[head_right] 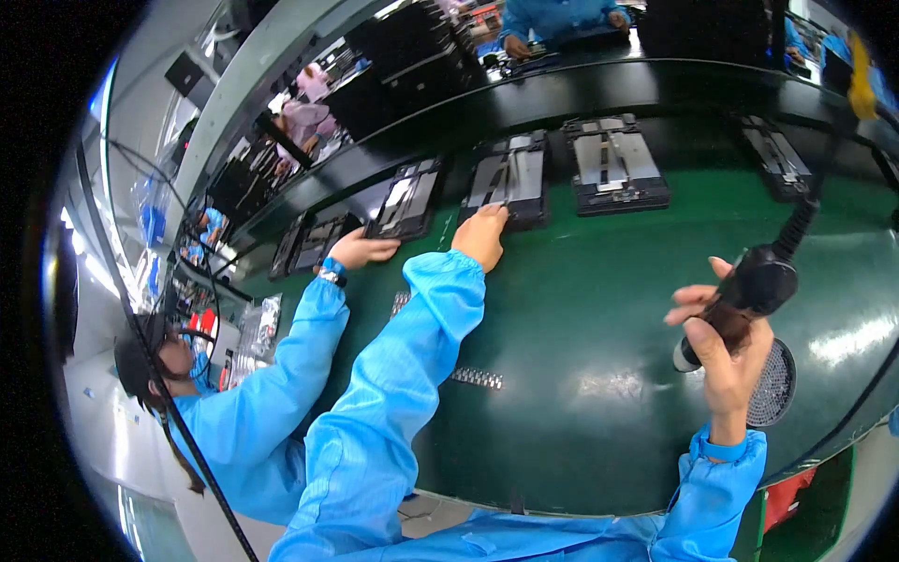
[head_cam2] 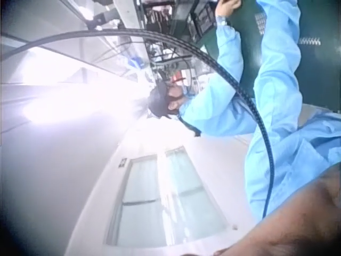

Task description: Assembling internal components into a tablet casing and securing them using an electric screwdriver.

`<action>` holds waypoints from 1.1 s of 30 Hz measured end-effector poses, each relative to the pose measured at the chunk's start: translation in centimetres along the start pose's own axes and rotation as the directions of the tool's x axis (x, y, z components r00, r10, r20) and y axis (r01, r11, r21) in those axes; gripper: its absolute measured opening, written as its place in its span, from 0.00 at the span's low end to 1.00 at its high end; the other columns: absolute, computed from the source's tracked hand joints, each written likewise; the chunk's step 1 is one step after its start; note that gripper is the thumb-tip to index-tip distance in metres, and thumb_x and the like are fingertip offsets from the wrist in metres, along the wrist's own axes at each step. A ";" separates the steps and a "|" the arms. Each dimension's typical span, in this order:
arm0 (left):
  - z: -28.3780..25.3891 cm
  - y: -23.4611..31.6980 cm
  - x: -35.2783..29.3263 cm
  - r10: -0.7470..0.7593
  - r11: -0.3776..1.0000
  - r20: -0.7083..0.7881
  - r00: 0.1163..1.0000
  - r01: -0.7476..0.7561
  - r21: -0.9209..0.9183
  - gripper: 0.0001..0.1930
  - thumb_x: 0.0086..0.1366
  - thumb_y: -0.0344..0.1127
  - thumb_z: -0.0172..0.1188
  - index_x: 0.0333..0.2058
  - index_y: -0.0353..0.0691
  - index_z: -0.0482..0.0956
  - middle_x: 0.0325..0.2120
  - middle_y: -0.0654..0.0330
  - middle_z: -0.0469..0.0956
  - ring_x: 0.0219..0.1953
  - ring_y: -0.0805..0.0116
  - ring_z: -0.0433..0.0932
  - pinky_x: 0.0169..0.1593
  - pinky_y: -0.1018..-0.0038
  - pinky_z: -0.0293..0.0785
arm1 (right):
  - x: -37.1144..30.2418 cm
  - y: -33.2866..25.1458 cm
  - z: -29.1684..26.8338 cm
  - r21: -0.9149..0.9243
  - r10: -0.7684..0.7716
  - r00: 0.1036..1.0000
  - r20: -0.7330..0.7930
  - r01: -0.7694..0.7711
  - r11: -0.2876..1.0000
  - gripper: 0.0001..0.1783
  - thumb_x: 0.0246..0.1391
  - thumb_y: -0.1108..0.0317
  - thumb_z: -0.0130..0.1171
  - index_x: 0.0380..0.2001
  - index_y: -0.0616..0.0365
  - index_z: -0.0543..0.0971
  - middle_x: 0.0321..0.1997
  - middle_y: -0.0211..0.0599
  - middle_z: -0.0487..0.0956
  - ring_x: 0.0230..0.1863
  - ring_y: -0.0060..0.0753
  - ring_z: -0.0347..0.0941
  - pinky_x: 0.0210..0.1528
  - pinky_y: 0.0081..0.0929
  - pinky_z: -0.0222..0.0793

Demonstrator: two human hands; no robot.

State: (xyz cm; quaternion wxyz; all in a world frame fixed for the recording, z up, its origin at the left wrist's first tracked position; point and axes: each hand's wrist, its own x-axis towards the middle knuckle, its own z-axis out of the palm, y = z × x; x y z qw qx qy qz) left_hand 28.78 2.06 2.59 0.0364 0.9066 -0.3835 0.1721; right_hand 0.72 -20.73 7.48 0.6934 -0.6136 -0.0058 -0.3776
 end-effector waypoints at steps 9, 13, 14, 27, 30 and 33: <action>-0.9 8.0 4.2 0.187 0.969 0.186 0.965 -0.150 -0.195 0.30 0.49 0.29 0.60 0.54 0.36 0.68 0.58 0.45 0.63 0.62 0.51 0.60 0.63 0.57 0.59 | -0.8 1.5 -0.6 0.218 0.143 0.969 0.204 -0.187 0.958 0.26 0.50 0.50 0.61 0.37 0.66 0.72 0.23 0.33 0.75 0.21 0.20 0.71 0.24 0.19 0.69; 3.4 7.7 8.2 0.330 0.934 -0.012 0.944 -0.328 -0.144 0.31 0.43 0.24 0.59 0.51 0.37 0.70 0.55 0.47 0.65 0.59 0.50 0.62 0.58 0.54 0.63 | -0.9 1.3 -1.3 0.227 0.122 0.965 0.232 -0.176 0.958 0.19 0.51 0.58 0.62 0.35 0.64 0.73 0.22 0.29 0.73 0.22 0.14 0.66 0.22 0.17 0.63; 4.0 7.7 9.8 0.295 0.949 0.090 0.951 -0.280 -0.145 0.31 0.41 0.24 0.59 0.50 0.39 0.70 0.56 0.48 0.64 0.59 0.49 0.63 0.58 0.54 0.63 | -0.9 1.3 -1.5 0.244 0.109 0.972 0.209 -0.159 0.957 0.17 0.49 0.62 0.64 0.35 0.63 0.73 0.23 0.26 0.73 0.23 0.12 0.65 0.23 0.16 0.61; -0.9 11.2 10.2 0.216 0.972 -0.168 0.962 -0.228 -0.055 0.19 0.42 0.28 0.58 0.37 0.35 0.76 0.29 0.44 0.78 0.33 0.42 0.77 0.37 0.58 0.72 | -0.6 0.7 -1.6 -0.074 -0.045 0.999 -0.017 0.043 0.996 0.20 0.38 0.68 0.75 0.26 0.63 0.71 0.14 0.27 0.71 0.17 0.10 0.63 0.18 0.15 0.57; -2.4 13.0 4.8 0.246 0.928 -0.191 0.950 -0.288 -0.237 0.25 0.39 0.25 0.56 0.43 0.33 0.74 0.37 0.45 0.77 0.41 0.45 0.76 0.46 0.60 0.70 | -0.5 0.4 -1.6 0.032 0.129 0.988 -0.081 -0.127 0.991 0.15 0.40 0.72 0.72 0.26 0.63 0.73 0.17 0.26 0.76 0.22 0.08 0.67 0.20 0.15 0.61; -4.7 15.5 -1.8 0.368 0.888 -0.254 0.894 -0.419 -0.188 0.31 0.38 0.25 0.58 0.48 0.34 0.72 0.46 0.47 0.74 0.51 0.46 0.72 0.55 0.56 0.65 | 0.2 -1.7 -3.1 -0.074 0.292 0.955 -0.053 -0.296 0.952 0.14 0.44 0.73 0.67 0.32 0.62 0.73 0.28 0.34 0.80 0.32 0.18 0.75 0.34 0.21 0.70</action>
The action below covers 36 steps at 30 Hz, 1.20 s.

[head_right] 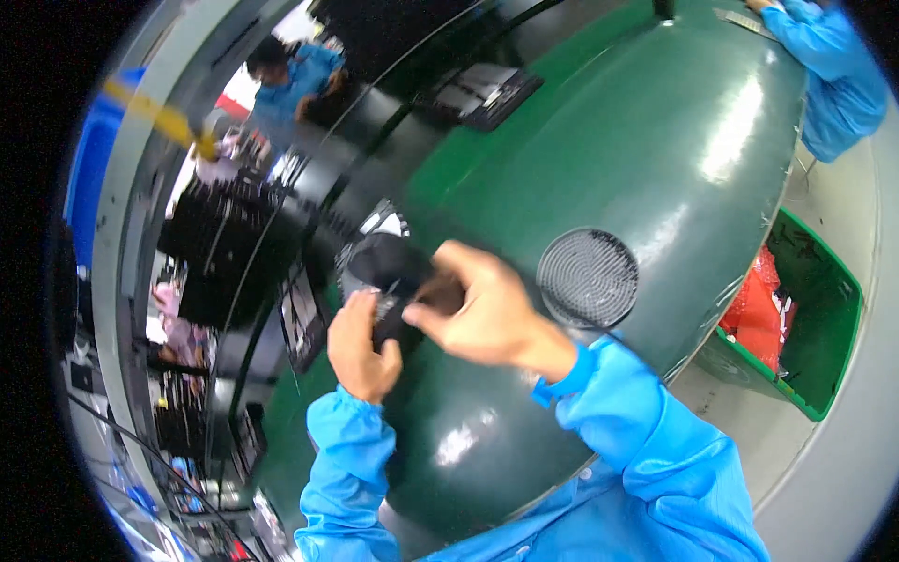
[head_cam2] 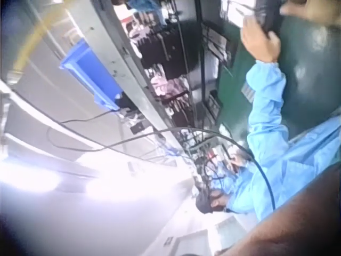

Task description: Assembling internal components into a tablet casing and securing them using an electric screwdriver.

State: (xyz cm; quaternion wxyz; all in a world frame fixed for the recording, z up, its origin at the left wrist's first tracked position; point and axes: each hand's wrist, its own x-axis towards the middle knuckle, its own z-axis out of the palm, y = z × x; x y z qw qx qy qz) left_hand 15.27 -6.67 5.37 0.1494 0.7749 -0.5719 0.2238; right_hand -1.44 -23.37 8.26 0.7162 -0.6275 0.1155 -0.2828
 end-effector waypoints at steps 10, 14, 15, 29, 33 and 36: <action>-3.3 11.8 -11.1 -0.003 0.971 0.297 0.955 0.075 -0.229 0.36 0.40 0.38 0.69 0.51 0.33 0.70 0.57 0.49 0.67 0.62 0.49 0.61 0.61 0.44 0.52 | 0.6 1.1 0.0 -0.103 -0.124 0.955 -0.269 0.100 0.990 0.14 0.39 0.75 0.71 0.29 0.60 0.76 0.21 0.26 0.75 0.19 0.15 0.69 0.20 0.15 0.61; -5.4 12.3 -12.0 -0.052 0.909 0.261 0.964 0.154 -0.388 0.29 0.46 0.41 0.68 0.48 0.38 0.73 0.54 0.51 0.69 0.58 0.50 0.66 0.57 0.48 0.61 | 0.5 0.7 -0.4 -0.212 -0.209 0.937 -0.280 0.152 0.965 0.14 0.41 0.74 0.70 0.32 0.61 0.76 0.20 0.26 0.74 0.18 0.17 0.68 0.20 0.15 0.60; -5.9 11.0 -12.7 -0.068 0.907 0.231 0.971 0.156 -0.391 0.26 0.48 0.39 0.67 0.47 0.37 0.73 0.53 0.51 0.70 0.56 0.51 0.67 0.55 0.50 0.64 | 0.3 0.6 -0.2 -0.228 -0.236 0.929 -0.284 0.173 0.958 0.14 0.42 0.74 0.70 0.32 0.61 0.76 0.20 0.26 0.73 0.17 0.17 0.68 0.20 0.15 0.60; -10.4 -4.0 -20.7 -0.672 0.558 0.463 0.578 0.806 -0.196 0.17 0.44 0.27 0.72 0.35 0.34 0.79 0.26 0.60 0.75 0.22 0.78 0.68 0.26 0.78 0.66 | 0.2 1.3 -2.3 -0.287 -0.313 0.936 -0.160 0.260 0.922 0.15 0.45 0.75 0.67 0.37 0.61 0.74 0.22 0.30 0.74 0.19 0.22 0.68 0.24 0.20 0.62; -9.0 -4.7 -20.7 -0.725 0.282 0.554 0.408 0.911 -0.302 0.15 0.45 0.26 0.73 0.31 0.35 0.77 0.24 0.64 0.74 0.23 0.80 0.68 0.27 0.80 0.66 | -0.5 -0.3 -2.1 -0.242 -0.265 0.925 -0.272 0.201 0.949 0.16 0.42 0.75 0.69 0.35 0.61 0.74 0.20 0.27 0.73 0.18 0.19 0.68 0.22 0.18 0.61; -10.2 -4.2 -19.8 -0.713 0.260 0.539 0.448 0.883 -0.390 0.12 0.47 0.23 0.70 0.29 0.34 0.76 0.21 0.66 0.74 0.27 0.78 0.72 0.32 0.80 0.70 | -0.1 -0.6 -2.1 -0.173 -0.252 0.921 -0.298 0.207 0.963 0.18 0.37 0.73 0.72 0.34 0.60 0.76 0.21 0.28 0.75 0.18 0.19 0.69 0.21 0.16 0.61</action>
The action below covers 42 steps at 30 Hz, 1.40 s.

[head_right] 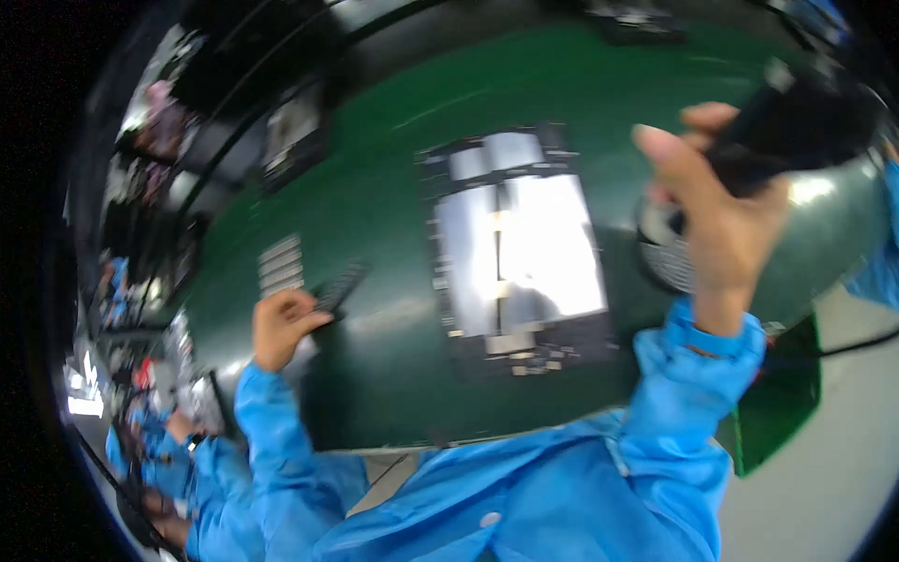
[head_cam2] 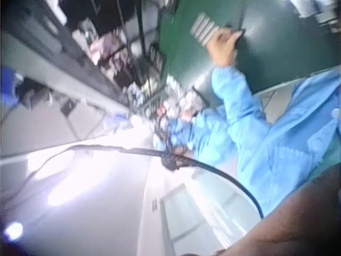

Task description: Assembling internal components into a tablet casing and securing them using an electric screwdriver.

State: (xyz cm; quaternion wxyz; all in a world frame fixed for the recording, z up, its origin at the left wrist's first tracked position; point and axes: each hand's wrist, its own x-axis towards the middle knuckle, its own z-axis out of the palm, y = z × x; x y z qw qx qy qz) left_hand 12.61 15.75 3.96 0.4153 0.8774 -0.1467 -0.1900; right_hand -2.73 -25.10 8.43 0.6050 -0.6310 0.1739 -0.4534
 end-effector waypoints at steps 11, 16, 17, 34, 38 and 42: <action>2.1 2.8 2.3 -0.148 0.967 0.388 0.910 0.215 -0.135 0.08 0.54 0.20 0.63 0.33 0.27 0.74 0.23 0.55 0.79 0.19 0.74 0.77 0.24 0.82 0.75 | 1.7 1.7 -3.4 0.095 -0.113 0.993 0.018 0.111 0.989 0.15 0.39 0.76 0.72 0.30 0.65 0.76 0.17 0.31 0.76 0.15 0.21 0.71 0.17 0.16 0.63; 3.0 3.3 2.3 -0.150 0.987 0.313 0.938 0.160 -0.006 0.05 0.52 0.19 0.65 0.27 0.26 0.77 0.23 0.54 0.79 0.20 0.73 0.78 0.25 0.81 0.75 | 2.1 2.3 -3.2 0.131 -0.128 0.991 0.034 0.123 0.984 0.14 0.39 0.78 0.71 0.29 0.65 0.75 0.18 0.32 0.76 0.15 0.21 0.71 0.17 0.16 0.64; 3.3 3.5 2.1 -0.140 0.988 0.236 0.962 0.120 0.094 0.05 0.51 0.19 0.66 0.24 0.26 0.77 0.22 0.54 0.79 0.20 0.73 0.78 0.25 0.82 0.74 | 2.1 2.4 -3.2 0.138 -0.130 0.991 0.039 0.123 0.983 0.14 0.39 0.79 0.71 0.29 0.65 0.75 0.18 0.32 0.76 0.15 0.21 0.71 0.17 0.16 0.64; 11.7 8.4 -2.4 0.792 0.583 0.053 0.608 -0.780 0.226 0.12 0.41 0.20 0.70 0.23 0.38 0.75 0.25 0.56 0.77 0.29 0.60 0.78 0.31 0.70 0.73 | 2.0 2.9 -3.2 0.104 -0.078 0.996 0.054 0.072 0.992 0.15 0.39 0.77 0.72 0.29 0.64 0.75 0.16 0.30 0.75 0.15 0.19 0.70 0.16 0.16 0.64; 14.2 8.0 -1.8 0.815 0.565 0.025 0.579 -0.803 0.188 0.12 0.41 0.19 0.70 0.24 0.37 0.76 0.24 0.57 0.78 0.27 0.60 0.78 0.29 0.70 0.73 | 2.2 2.9 -3.3 0.108 -0.073 0.995 0.062 0.066 0.992 0.14 0.40 0.76 0.71 0.29 0.64 0.75 0.17 0.30 0.76 0.14 0.19 0.70 0.16 0.16 0.64; 14.5 7.6 -2.0 0.826 0.558 0.038 0.563 -0.824 0.097 0.13 0.41 0.19 0.70 0.25 0.37 0.76 0.24 0.57 0.78 0.27 0.61 0.77 0.29 0.71 0.73 | 1.8 2.8 -3.0 0.088 -0.058 0.996 0.069 0.052 0.995 0.14 0.40 0.77 0.71 0.29 0.64 0.75 0.17 0.30 0.76 0.15 0.19 0.70 0.16 0.17 0.64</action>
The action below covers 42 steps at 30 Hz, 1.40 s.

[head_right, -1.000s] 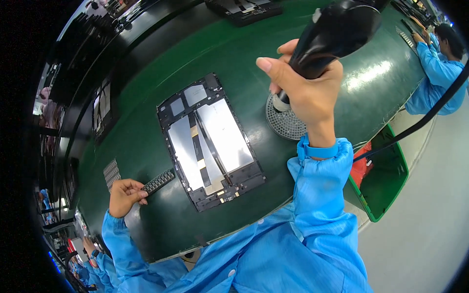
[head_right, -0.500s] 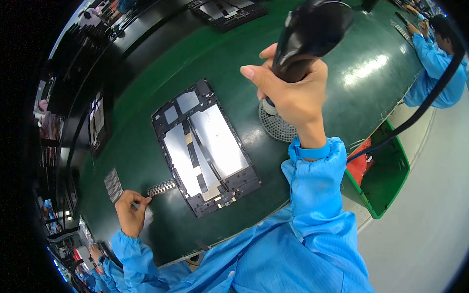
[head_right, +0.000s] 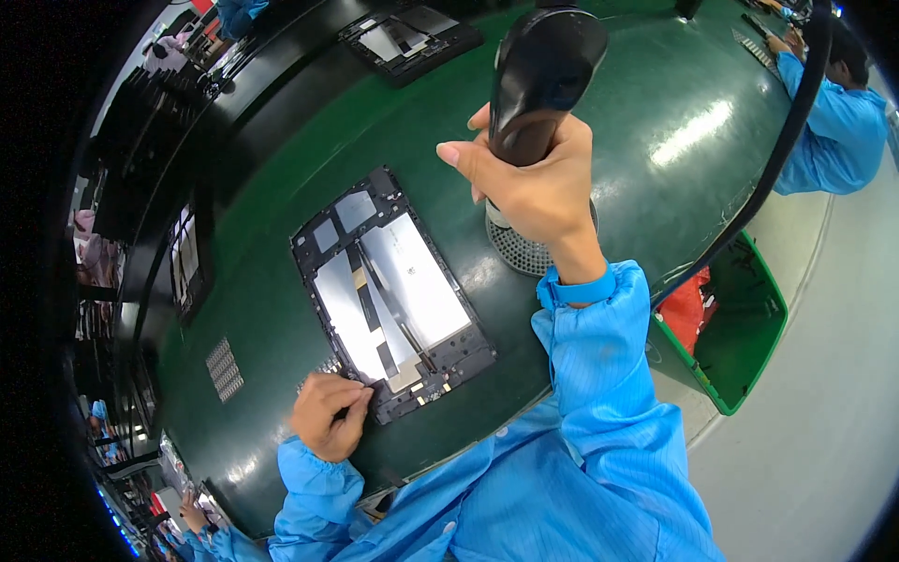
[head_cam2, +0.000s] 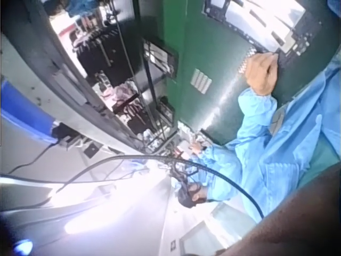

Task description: Assembling internal components into a tablet casing and securing them using an electric screwdriver.

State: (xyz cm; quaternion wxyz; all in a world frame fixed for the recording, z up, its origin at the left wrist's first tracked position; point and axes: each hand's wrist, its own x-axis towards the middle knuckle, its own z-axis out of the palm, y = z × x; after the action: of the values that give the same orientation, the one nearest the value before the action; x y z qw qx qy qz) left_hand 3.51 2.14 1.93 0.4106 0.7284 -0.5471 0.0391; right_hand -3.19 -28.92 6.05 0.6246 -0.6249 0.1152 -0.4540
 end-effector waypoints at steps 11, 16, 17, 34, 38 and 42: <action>-1.6 -0.2 1.5 -0.385 0.910 -0.046 0.922 0.371 -0.184 0.06 0.48 0.19 0.65 0.26 0.33 0.80 0.23 0.55 0.81 0.25 0.65 0.79 0.31 0.75 0.74 | -0.6 -1.2 0.3 -0.044 -0.038 0.997 -0.073 0.034 0.998 0.18 0.40 0.78 0.68 0.37 0.63 0.74 0.19 0.31 0.75 0.17 0.22 0.70 0.21 0.18 0.64; -3.3 -3.6 2.3 -0.681 0.685 -0.060 0.730 0.606 -0.404 0.06 0.55 0.25 0.63 0.33 0.31 0.82 0.26 0.55 0.82 0.30 0.72 0.80 0.34 0.78 0.75 | -0.8 -2.2 1.9 0.097 -0.168 0.986 0.012 0.166 0.981 0.19 0.43 0.80 0.66 0.39 0.64 0.72 0.19 0.33 0.73 0.17 0.25 0.70 0.21 0.21 0.65; -3.2 -4.1 2.8 -0.682 0.664 -0.007 0.732 0.614 -0.426 0.06 0.56 0.26 0.63 0.33 0.30 0.82 0.26 0.56 0.82 0.30 0.74 0.79 0.34 0.79 0.74 | -1.0 -2.4 2.3 0.097 -0.172 0.985 0.024 0.168 0.981 0.19 0.43 0.80 0.66 0.39 0.64 0.72 0.19 0.33 0.73 0.17 0.25 0.70 0.21 0.21 0.65; -2.8 -8.5 5.9 -0.562 0.705 0.268 0.782 0.623 -0.340 0.08 0.56 0.29 0.65 0.33 0.31 0.80 0.25 0.64 0.76 0.26 0.82 0.72 0.30 0.83 0.68 | -3.5 -4.9 8.9 0.112 -0.142 0.956 0.257 0.116 0.987 0.20 0.43 0.82 0.64 0.39 0.62 0.68 0.18 0.34 0.73 0.17 0.24 0.70 0.23 0.21 0.68; -2.5 -8.7 5.9 -0.583 0.726 0.208 0.785 0.618 -0.302 0.11 0.54 0.29 0.67 0.33 0.30 0.77 0.24 0.64 0.75 0.24 0.82 0.71 0.27 0.85 0.69 | -3.9 -4.7 12.1 0.158 -0.088 0.946 0.313 0.039 0.987 0.22 0.42 0.81 0.66 0.40 0.62 0.68 0.19 0.33 0.74 0.18 0.23 0.71 0.23 0.18 0.68; -2.5 -9.1 5.9 -0.656 0.578 0.224 0.721 0.670 -0.466 0.13 0.49 0.31 0.71 0.29 0.31 0.76 0.18 0.64 0.73 0.21 0.79 0.72 0.24 0.81 0.71 | -3.7 -4.0 15.8 0.083 -0.067 0.890 0.451 0.033 0.996 0.19 0.46 0.80 0.59 0.41 0.61 0.65 0.18 0.36 0.72 0.18 0.28 0.70 0.23 0.27 0.69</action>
State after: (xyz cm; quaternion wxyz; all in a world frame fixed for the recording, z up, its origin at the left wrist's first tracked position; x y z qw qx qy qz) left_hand 14.34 -0.18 1.49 0.5673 0.7415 -0.2300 -0.2748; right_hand 4.28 -14.79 11.07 0.6448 -0.6929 -0.0662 -0.3159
